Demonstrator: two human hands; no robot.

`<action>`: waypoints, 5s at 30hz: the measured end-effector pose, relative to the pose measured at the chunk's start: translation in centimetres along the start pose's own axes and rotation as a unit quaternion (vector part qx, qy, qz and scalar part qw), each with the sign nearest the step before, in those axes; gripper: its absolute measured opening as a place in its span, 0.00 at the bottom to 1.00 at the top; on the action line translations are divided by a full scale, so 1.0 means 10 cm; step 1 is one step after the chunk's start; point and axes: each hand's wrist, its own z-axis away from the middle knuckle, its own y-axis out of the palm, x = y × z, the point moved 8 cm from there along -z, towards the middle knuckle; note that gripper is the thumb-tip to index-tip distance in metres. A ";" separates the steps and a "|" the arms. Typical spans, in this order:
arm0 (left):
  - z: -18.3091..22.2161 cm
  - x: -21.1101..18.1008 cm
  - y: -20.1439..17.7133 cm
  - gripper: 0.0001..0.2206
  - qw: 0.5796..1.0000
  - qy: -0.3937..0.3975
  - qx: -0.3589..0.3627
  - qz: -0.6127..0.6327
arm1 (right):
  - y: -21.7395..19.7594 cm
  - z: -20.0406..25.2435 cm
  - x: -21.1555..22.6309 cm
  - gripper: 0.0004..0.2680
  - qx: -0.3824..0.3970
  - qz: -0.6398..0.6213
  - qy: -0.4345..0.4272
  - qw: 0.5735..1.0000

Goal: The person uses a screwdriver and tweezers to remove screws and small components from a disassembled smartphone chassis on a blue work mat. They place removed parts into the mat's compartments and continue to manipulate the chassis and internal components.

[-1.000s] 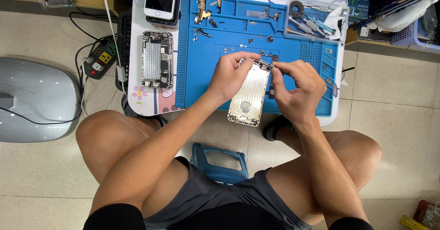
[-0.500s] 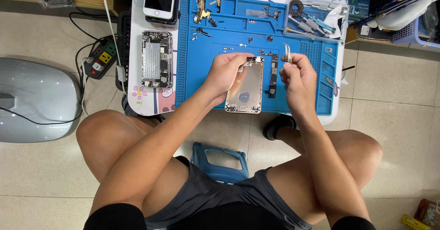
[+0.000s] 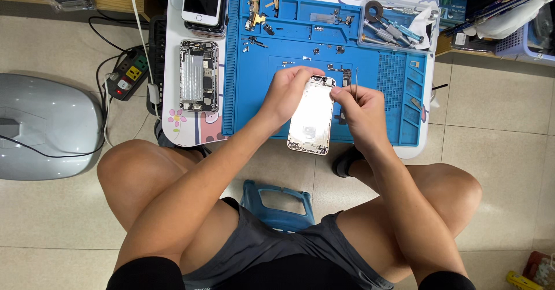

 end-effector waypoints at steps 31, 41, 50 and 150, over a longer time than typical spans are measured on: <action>0.17 -0.52 -0.03 0.17 0.930 -0.009 0.078 -0.359 | 0.13 -0.29 0.30 0.06 0.024 0.065 -0.066 0.995; 0.03 -0.27 -0.11 0.15 0.958 -0.006 0.036 -0.285 | 0.04 -0.41 0.27 0.09 -0.003 0.090 -0.089 0.992; -0.27 -0.15 -0.34 0.13 0.973 -0.001 -0.012 -0.230 | -0.15 -0.46 0.34 0.06 -0.081 0.204 -0.168 0.961; 0.18 -0.42 -0.19 0.13 0.966 0.080 -0.031 -0.245 | 0.33 0.29 0.92 0.03 -0.185 0.466 -0.481 0.719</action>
